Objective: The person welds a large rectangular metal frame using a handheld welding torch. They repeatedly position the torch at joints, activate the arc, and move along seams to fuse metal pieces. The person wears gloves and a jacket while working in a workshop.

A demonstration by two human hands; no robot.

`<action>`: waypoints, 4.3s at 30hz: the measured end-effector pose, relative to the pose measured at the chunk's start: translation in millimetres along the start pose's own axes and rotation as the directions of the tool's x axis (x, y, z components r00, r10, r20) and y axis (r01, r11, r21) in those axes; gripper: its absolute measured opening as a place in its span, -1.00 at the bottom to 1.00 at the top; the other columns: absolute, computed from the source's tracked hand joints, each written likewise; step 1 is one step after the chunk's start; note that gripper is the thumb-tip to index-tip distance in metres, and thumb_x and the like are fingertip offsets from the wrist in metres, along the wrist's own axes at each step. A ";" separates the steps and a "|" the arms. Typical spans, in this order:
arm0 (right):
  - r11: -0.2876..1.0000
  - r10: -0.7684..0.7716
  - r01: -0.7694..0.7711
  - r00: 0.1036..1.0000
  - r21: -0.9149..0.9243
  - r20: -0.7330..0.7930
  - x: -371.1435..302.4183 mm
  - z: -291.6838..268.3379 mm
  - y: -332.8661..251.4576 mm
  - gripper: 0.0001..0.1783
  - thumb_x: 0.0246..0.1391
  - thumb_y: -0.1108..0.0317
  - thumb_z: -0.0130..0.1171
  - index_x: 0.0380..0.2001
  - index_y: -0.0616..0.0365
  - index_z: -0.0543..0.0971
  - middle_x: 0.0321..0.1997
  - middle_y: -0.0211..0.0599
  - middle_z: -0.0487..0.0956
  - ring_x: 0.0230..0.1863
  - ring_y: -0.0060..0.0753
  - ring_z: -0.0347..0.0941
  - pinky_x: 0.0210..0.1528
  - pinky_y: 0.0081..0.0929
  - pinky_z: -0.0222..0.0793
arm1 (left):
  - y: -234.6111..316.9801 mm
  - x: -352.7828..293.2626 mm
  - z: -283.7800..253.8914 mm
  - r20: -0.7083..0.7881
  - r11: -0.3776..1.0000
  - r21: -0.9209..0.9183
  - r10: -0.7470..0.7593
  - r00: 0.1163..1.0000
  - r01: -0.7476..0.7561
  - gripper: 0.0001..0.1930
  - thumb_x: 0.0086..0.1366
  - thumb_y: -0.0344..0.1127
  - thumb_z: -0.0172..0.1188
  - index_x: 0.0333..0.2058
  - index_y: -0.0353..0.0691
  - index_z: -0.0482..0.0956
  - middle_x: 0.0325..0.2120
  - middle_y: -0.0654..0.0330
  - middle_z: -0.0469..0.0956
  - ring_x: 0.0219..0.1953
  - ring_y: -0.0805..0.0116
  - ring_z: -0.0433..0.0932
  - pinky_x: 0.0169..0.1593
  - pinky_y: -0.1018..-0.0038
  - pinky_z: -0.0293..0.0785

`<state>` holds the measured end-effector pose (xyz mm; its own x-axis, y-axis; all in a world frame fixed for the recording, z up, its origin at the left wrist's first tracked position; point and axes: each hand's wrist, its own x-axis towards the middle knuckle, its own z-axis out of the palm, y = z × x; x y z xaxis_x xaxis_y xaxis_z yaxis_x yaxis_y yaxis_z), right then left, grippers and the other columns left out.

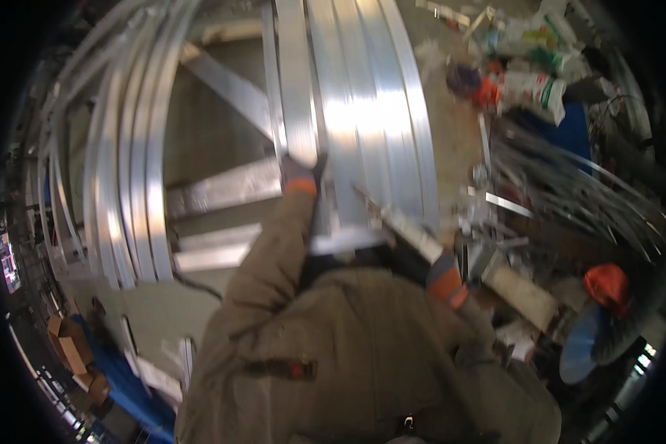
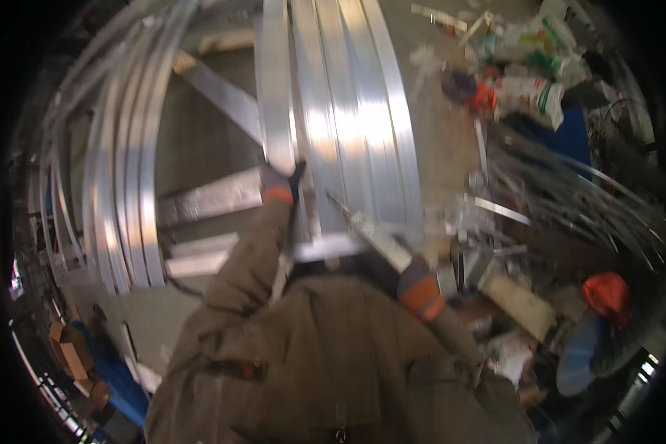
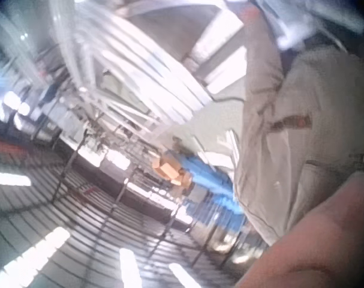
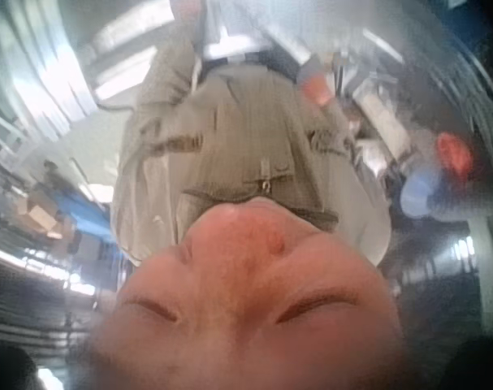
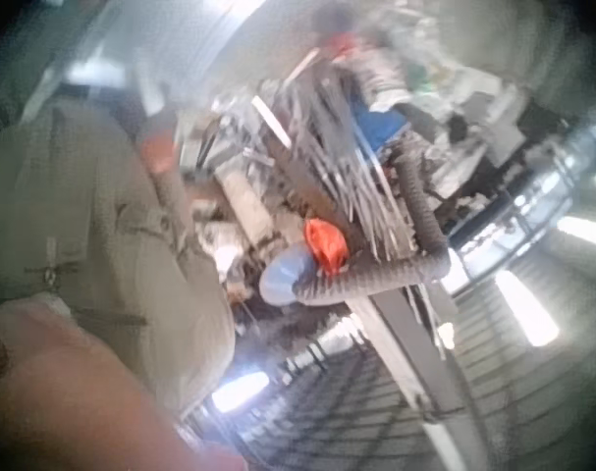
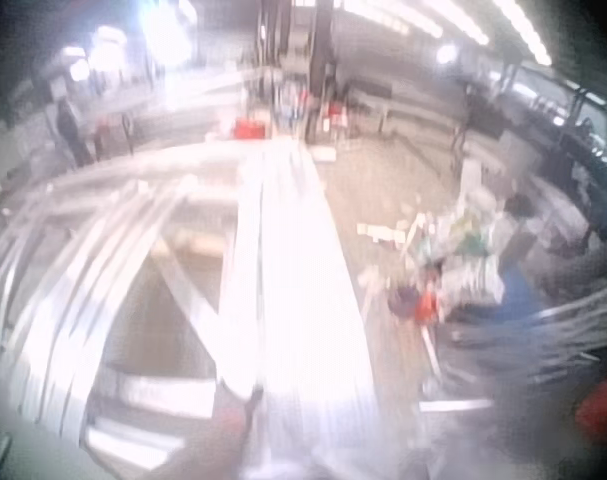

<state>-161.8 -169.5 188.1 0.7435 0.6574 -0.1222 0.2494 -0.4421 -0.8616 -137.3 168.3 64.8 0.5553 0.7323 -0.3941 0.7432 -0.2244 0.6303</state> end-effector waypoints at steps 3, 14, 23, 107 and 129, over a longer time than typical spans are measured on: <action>0.992 -0.029 0.025 0.999 -0.125 -0.025 -15.3 -15.8 -4.9 -0.60 0.27 0.55 0.32 0.16 0.08 0.73 0.18 0.03 0.74 0.16 0.14 0.71 0.16 -0.07 0.67 | -1.1 11.4 0.1 0.081 0.999 0.030 0.020 0.997 -0.023 0.22 0.07 0.28 0.64 0.48 -0.41 0.27 0.30 -0.28 0.59 0.33 -0.24 0.60 0.40 0.08 0.52; 0.975 0.005 -0.012 0.999 -0.221 -0.033 -15.3 -29.3 -23.3 -0.62 0.28 0.47 0.38 0.15 0.09 0.73 0.16 -0.01 0.75 0.12 0.05 0.74 0.13 -0.14 0.66 | 11.4 15.4 10.7 0.064 0.993 0.106 -0.055 0.996 0.048 0.18 0.04 0.26 0.63 0.43 -0.43 0.31 0.24 -0.26 0.63 0.29 -0.16 0.64 0.37 0.14 0.54; 0.972 0.053 -0.048 0.998 -0.230 0.016 -10.0 -30.0 -18.1 -0.61 0.33 0.36 0.44 0.19 0.14 0.71 0.12 -0.07 0.77 0.08 -0.10 0.75 0.11 -0.22 0.65 | -2.0 25.2 32.4 0.032 0.993 0.117 -0.034 0.999 0.030 -0.02 0.09 0.17 0.61 0.32 -0.41 0.48 0.16 -0.19 0.67 0.20 -0.16 0.68 0.30 0.13 0.60; 0.895 0.283 0.227 0.375 -0.384 0.883 222.4 13.2 11.5 -0.63 0.22 0.45 0.35 0.08 0.30 0.62 -0.05 -0.09 0.72 -0.07 -0.09 0.70 0.06 -0.30 0.63 | 11.0 48.6 26.2 0.451 0.947 0.314 -0.206 0.868 0.062 0.47 -0.01 0.51 0.53 0.52 -0.51 -0.01 0.32 -0.36 0.54 0.35 -0.30 0.58 0.44 0.07 0.52; 0.793 0.189 0.496 0.355 -0.355 0.916 224.2 8.9 8.2 -0.58 0.27 0.44 0.31 0.16 0.28 0.57 -0.01 -0.15 0.71 -0.02 -0.17 0.69 0.14 -0.35 0.61 | 21.2 40.2 16.0 0.440 0.953 0.278 -0.240 0.865 0.123 0.38 0.07 0.42 0.60 0.48 -0.51 0.03 0.31 -0.39 0.55 0.36 -0.31 0.58 0.47 0.04 0.50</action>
<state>1.4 -20.3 149.3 -0.2575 0.7086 -0.6570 0.7866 -0.2411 -0.5684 -93.2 182.7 51.7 0.4663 0.4048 -0.7866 0.8801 -0.3024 0.3661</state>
